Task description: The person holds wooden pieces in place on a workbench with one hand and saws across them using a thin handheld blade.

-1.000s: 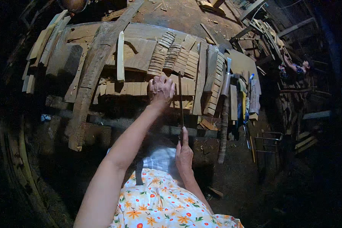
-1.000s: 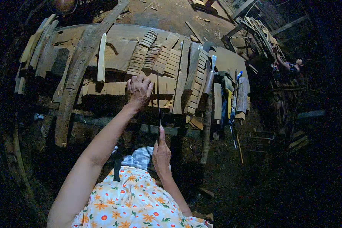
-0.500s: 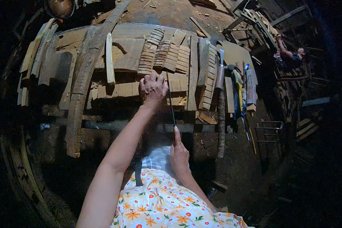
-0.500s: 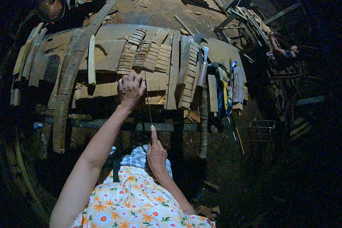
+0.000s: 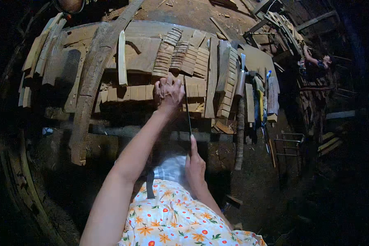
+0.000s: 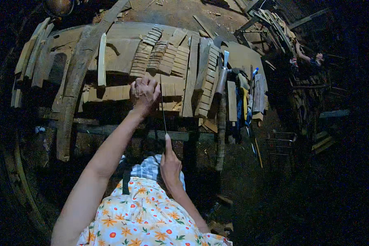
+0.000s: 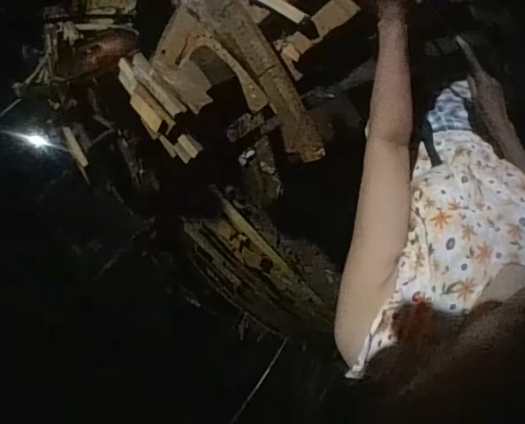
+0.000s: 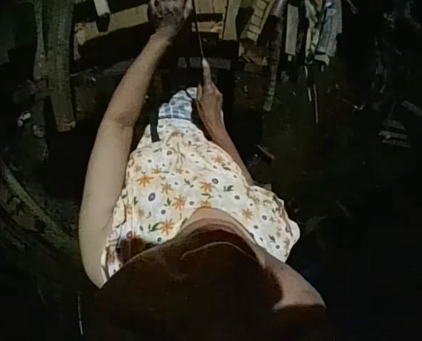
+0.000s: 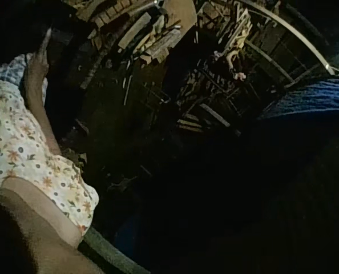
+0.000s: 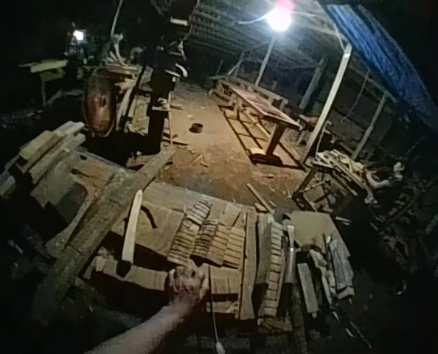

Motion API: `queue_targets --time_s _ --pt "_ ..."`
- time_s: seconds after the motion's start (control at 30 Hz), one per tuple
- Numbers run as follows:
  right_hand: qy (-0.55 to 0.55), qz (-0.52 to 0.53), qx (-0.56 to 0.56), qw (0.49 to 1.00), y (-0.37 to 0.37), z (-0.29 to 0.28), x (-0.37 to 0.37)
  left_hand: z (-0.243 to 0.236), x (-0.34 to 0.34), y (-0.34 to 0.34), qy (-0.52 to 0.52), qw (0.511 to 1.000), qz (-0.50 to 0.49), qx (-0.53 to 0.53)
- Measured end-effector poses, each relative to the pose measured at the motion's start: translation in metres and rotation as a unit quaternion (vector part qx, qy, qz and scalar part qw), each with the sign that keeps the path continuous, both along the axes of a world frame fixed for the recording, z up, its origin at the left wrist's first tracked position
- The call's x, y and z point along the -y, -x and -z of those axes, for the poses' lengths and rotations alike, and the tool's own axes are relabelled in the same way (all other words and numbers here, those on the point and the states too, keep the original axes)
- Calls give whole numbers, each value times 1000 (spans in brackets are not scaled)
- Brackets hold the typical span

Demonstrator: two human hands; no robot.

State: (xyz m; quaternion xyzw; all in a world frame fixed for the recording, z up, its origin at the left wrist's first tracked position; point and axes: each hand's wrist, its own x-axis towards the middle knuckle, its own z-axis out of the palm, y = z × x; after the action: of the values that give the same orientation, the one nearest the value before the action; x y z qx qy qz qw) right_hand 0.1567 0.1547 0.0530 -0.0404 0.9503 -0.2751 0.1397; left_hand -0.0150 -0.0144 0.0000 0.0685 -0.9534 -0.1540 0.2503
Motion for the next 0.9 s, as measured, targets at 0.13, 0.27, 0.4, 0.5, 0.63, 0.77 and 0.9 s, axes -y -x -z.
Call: queue_targets --time_s 0.13,0.27,0.4,0.5,0.63,0.77,0.9 --pt "5 -11 -66 998 45 8 14 -2 -5 3 3 1000 6 -16" --pt "5 -8 -40 999 29 15 7 9 -6 5 -1 1000 -4 -15" --pt "27 -4 -7 1000 -24 0 -15 24 -3 10 10 999 -17 -37" --pt "61 25 45 997 -39 -13 -30 17 -5 10 -2 1000 -15 -12" --pt "50 56 46 996 -44 -19 -34 10 4 6 -43 999 2 9" --pt "105 25 -28 994 -40 -12 -22 5 18 3 -92 993 73 -6" --pt "81 24 57 995 -35 -11 -11 2 18 0 -74 992 99 21"
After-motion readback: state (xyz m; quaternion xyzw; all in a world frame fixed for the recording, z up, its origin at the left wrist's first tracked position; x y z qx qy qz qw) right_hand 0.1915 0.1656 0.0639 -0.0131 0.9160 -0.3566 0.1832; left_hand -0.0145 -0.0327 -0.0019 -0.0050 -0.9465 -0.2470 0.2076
